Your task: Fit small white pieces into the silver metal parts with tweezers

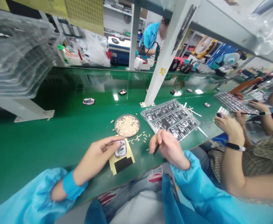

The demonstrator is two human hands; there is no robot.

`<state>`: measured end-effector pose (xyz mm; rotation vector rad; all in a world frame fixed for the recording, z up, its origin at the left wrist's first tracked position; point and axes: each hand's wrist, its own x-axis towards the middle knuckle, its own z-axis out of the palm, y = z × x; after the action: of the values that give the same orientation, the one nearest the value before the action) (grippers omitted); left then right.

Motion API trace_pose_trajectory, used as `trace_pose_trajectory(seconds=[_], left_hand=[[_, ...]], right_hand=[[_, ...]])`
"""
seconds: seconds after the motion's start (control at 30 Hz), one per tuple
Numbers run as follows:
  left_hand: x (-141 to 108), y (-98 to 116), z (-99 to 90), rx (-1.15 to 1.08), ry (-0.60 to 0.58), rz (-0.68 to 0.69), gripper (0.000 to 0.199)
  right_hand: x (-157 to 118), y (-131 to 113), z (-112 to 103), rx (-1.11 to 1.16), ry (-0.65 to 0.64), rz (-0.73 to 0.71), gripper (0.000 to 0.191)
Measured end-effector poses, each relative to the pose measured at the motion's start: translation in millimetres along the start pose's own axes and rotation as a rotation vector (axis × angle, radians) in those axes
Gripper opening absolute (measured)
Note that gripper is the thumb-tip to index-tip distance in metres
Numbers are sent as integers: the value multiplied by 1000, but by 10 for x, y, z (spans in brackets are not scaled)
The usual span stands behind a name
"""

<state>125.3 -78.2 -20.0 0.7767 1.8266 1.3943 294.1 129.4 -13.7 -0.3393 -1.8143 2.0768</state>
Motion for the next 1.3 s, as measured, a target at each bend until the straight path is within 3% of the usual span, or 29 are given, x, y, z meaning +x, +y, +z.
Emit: trace_pose_trajectory(seconds=[0.13,0.2,0.33,0.5,0.67,0.83,1.0,1.13,1.3], left_hand=[[8,-71,21,-204,-39,17,44],[25,-112,25,-206,-28,26,46],[57,-107,10,-80,-23,-22,42],[58,-39,5,-80,-23,-39,36],[32,-57,40,-102,10,-72,39],[2,-45,72,-63,27,-39,35],[-12,-17,90,-151,-3,-83,35],[4,-21,98,-228,-8,-126,36],[18,23,79,-272,40,-103,42]], right_hand=[[559,-219,-586,-851,383,-206,37],[890,-229,-830,-1204,358,-84,28],[1306,-162,-1044,-1281,243,0,23],[1324,-148,-1026,-1323,217,-36,20],[1111,-197,-919,-1305,283,-105,19],[826,-250,-605,-956,294,-234,23],[530,-199,-137,-594,101,-97,24],[277,-94,217,-476,20,-37,23],[89,42,440,-354,-114,3,18]])
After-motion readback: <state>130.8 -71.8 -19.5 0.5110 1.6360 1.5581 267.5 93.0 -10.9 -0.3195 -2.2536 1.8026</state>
